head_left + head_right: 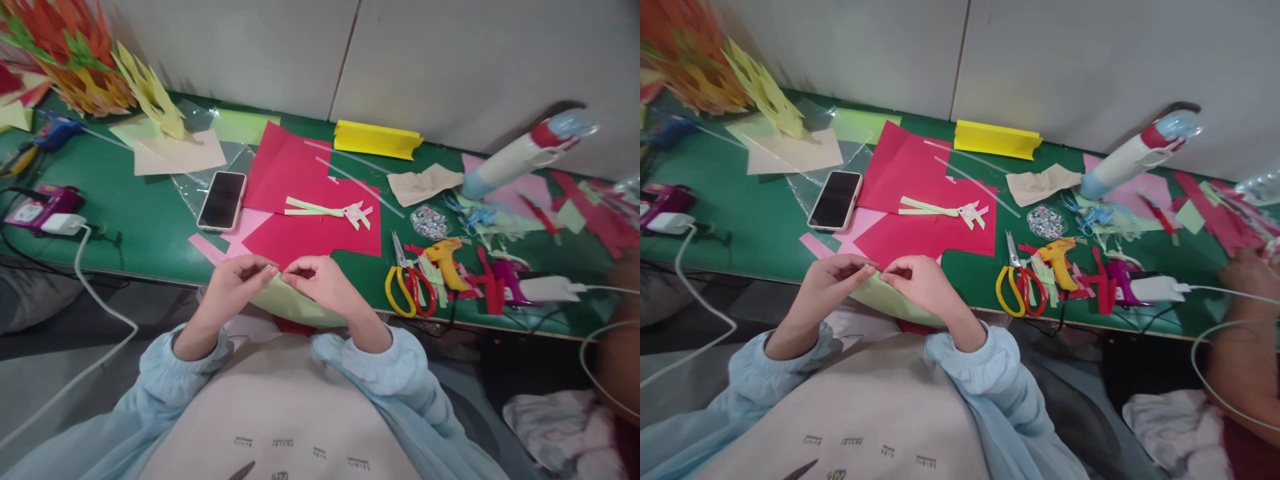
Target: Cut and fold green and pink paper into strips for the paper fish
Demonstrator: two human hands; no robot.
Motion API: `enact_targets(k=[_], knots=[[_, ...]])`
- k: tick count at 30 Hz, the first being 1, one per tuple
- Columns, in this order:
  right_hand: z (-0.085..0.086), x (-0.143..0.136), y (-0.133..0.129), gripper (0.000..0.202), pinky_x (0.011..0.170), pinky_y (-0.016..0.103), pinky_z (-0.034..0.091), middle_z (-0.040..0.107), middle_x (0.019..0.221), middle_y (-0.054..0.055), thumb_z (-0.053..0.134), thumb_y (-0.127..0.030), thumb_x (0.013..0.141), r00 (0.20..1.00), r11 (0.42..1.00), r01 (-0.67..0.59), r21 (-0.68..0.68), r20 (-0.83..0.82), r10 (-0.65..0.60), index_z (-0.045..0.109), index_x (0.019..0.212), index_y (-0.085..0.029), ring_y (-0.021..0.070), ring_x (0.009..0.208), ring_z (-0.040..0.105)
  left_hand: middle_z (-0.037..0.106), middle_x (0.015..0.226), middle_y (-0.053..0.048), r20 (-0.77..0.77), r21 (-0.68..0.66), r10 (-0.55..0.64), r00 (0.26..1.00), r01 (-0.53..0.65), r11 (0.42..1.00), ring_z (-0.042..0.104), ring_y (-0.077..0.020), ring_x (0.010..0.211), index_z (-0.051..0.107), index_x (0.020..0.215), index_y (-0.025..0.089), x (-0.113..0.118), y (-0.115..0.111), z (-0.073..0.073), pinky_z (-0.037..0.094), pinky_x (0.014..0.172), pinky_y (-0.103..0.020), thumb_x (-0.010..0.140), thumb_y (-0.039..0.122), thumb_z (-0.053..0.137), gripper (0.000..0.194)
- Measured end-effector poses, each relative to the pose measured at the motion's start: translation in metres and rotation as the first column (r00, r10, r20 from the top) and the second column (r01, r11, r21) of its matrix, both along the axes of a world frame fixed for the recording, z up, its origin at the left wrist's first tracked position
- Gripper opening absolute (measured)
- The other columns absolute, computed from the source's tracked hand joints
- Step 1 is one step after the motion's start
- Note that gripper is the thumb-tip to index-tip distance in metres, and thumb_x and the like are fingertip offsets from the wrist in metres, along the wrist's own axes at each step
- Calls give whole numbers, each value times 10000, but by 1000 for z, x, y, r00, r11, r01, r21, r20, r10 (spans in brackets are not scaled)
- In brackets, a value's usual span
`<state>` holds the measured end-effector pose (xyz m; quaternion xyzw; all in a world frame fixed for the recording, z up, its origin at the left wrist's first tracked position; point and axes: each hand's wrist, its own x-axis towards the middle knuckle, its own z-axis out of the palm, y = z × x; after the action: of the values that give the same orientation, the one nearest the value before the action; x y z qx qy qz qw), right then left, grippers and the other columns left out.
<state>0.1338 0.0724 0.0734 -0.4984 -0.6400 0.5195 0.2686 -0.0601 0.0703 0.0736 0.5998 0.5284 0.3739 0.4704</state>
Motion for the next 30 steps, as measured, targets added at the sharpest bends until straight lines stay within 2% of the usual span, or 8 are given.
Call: enact_targets(k=[8,19,30], knots=[[-6,2,1,201,715,227,475,747,817,31,645,-323,848,1000,1000,15,6,-16,-15,746,858,-150,124,757,653,719,706,-45,-40,19,-19,999,19,1000,610,-142,615,736,806,154,-3,-1,-2,493,569,-232,755,470,741,320],[-4,4,1,179,712,230,478,749,825,31,651,-307,836,999,1000,25,3,-26,-25,747,856,-157,130,759,659,677,664,-29,-87,52,-9,996,13,999,576,-135,592,714,772,155,-2,-2,2,474,552,-233,743,501,731,347],[-4,4,1,178,718,230,481,751,834,32,647,-305,843,1000,1000,24,10,-20,-24,749,859,-160,130,767,662,673,675,-27,-116,58,-24,993,31,998,572,-134,605,713,782,154,-3,-2,0,469,561,-229,773,460,705,306]])
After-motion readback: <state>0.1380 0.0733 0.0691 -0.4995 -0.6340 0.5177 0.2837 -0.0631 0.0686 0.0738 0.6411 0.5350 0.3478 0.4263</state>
